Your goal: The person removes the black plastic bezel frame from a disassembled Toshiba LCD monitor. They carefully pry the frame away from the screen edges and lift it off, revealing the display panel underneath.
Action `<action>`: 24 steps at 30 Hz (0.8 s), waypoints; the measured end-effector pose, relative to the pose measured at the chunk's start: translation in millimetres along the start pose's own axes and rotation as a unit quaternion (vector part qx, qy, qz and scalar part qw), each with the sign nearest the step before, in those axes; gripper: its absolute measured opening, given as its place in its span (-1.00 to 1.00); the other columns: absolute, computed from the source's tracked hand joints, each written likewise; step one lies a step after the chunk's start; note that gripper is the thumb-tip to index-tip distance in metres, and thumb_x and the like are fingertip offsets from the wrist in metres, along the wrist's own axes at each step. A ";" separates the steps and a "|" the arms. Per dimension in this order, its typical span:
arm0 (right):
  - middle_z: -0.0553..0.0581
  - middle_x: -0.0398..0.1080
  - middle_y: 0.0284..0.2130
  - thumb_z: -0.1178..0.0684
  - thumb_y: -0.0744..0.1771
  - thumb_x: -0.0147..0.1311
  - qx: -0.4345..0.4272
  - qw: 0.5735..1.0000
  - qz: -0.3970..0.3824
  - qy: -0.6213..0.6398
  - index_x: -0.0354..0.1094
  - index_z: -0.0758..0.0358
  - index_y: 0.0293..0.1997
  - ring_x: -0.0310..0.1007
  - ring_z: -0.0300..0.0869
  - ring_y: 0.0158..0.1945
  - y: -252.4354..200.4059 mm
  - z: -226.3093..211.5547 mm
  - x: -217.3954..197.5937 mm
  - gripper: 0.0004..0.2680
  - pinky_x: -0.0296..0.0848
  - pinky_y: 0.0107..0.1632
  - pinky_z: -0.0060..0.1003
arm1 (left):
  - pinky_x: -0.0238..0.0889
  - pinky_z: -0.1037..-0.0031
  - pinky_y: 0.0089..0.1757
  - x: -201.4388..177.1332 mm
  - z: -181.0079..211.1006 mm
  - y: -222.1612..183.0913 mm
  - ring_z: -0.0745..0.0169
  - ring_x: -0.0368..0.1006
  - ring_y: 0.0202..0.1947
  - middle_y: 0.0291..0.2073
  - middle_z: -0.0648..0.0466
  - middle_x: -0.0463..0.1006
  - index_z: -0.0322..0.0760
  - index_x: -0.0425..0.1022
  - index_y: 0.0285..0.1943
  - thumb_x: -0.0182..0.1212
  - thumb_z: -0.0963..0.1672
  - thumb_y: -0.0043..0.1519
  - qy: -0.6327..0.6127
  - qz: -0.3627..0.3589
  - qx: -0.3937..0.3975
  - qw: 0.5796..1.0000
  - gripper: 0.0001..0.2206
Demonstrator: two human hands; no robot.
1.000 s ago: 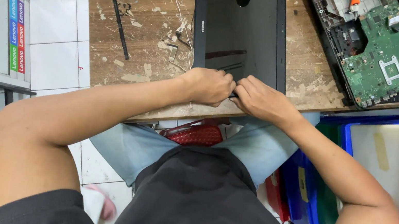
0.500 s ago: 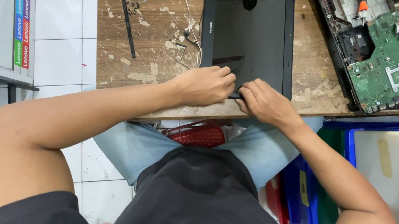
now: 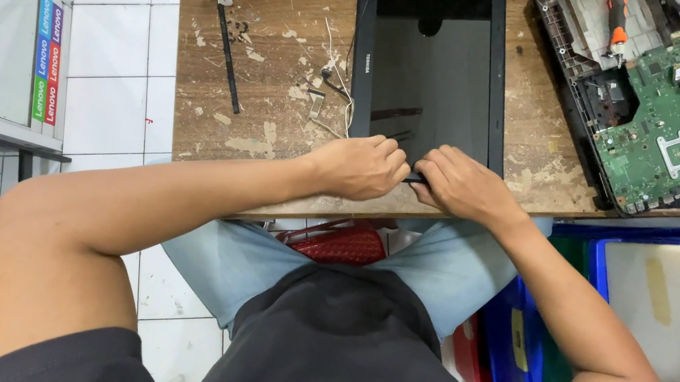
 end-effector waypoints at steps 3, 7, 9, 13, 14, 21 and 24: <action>0.16 0.28 -0.34 -0.03 0.46 0.01 0.000 1.000 -0.005 -0.002 0.33 0.34 -0.08 0.38 0.00 -0.33 -1.6 -0.8 0.3 -0.80 0.46 -0.20 -0.16 | 0.31 0.28 -0.25 10.8 -0.3 1.9 -0.06 0.43 -0.41 -0.45 -0.06 0.41 -0.37 0.46 -0.23 -0.06 -0.17 0.31 -0.009 -0.009 0.014 1.000 -0.82; 0.18 0.28 -0.35 -0.01 0.45 0.02 -0.003 1.000 -0.003 -0.004 0.33 0.35 -0.07 0.40 0.02 -0.32 -2.7 -1.7 0.8 -0.81 0.48 -0.18 -0.15 | 0.34 0.28 -0.24 14.5 -0.3 5.3 -0.04 0.47 -0.41 -0.45 -0.04 0.44 -0.34 0.47 -0.22 -0.08 -0.15 0.33 -0.011 -0.028 0.008 1.000 -0.80; 0.15 0.27 -0.36 -0.03 0.46 0.00 0.003 1.000 -0.012 -0.015 0.32 0.33 -0.07 0.39 0.00 -0.32 -3.9 -2.3 3.7 -0.81 0.50 -0.15 -0.17 | 0.40 0.29 -0.23 15.9 -0.9 7.9 -0.04 0.51 -0.40 -0.43 -0.05 0.46 -0.35 0.49 -0.19 -0.15 -0.18 0.32 -0.029 -0.084 0.013 0.996 -0.77; 0.15 0.27 -0.35 -0.02 0.45 0.00 0.003 1.000 -0.013 -0.012 0.32 0.34 -0.08 0.40 -0.01 -0.32 -3.8 -2.5 3.8 -0.81 0.51 -0.16 -0.17 | 0.42 0.28 -0.24 22.2 1.1 11.1 -0.04 0.55 -0.38 -0.41 -0.04 0.48 -0.33 0.50 -0.19 -0.13 -0.17 0.32 -0.023 -0.089 0.012 0.996 -0.78; 0.14 0.28 -0.35 -0.03 0.45 0.01 0.007 1.000 -0.012 -0.014 0.32 0.33 -0.07 0.40 -0.02 -0.31 -3.3 -2.5 3.5 -0.81 0.51 -0.15 -0.17 | 0.43 0.28 -0.25 23.1 1.4 11.9 -0.05 0.55 -0.39 -0.42 -0.05 0.48 -0.33 0.50 -0.19 -0.14 -0.17 0.32 -0.022 -0.094 0.011 0.995 -0.77; 0.11 0.25 -0.36 -0.05 0.47 -0.05 0.015 1.000 -0.004 -0.013 0.33 0.33 -0.06 0.38 -0.04 -0.32 -9.5 -0.4 11.4 -0.79 0.50 -0.16 -0.17 | 0.47 0.28 -0.21 35.6 5.3 13.6 -0.08 0.58 -0.35 -0.40 -0.07 0.50 -0.32 0.52 -0.16 -0.15 -0.17 0.34 -0.004 -0.119 0.009 0.993 -0.75; 0.12 0.25 -0.36 -0.05 0.47 -0.04 0.012 1.000 0.000 -0.006 0.33 0.33 -0.07 0.37 -0.03 -0.33 -7.6 -1.3 9.5 -0.79 0.50 -0.16 -0.16 | 0.50 0.30 -0.16 23.1 -2.0 15.1 -0.08 0.62 -0.29 -0.35 -0.09 0.55 -0.35 0.55 -0.10 -0.15 -0.17 0.37 -0.035 -0.148 0.019 0.988 -0.72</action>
Point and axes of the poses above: each hand's wrist, its own y-axis towards the middle knuckle, its own x-axis out of the palm, z = x × y, the point moved 4 cm from there along y, towards the middle knuckle
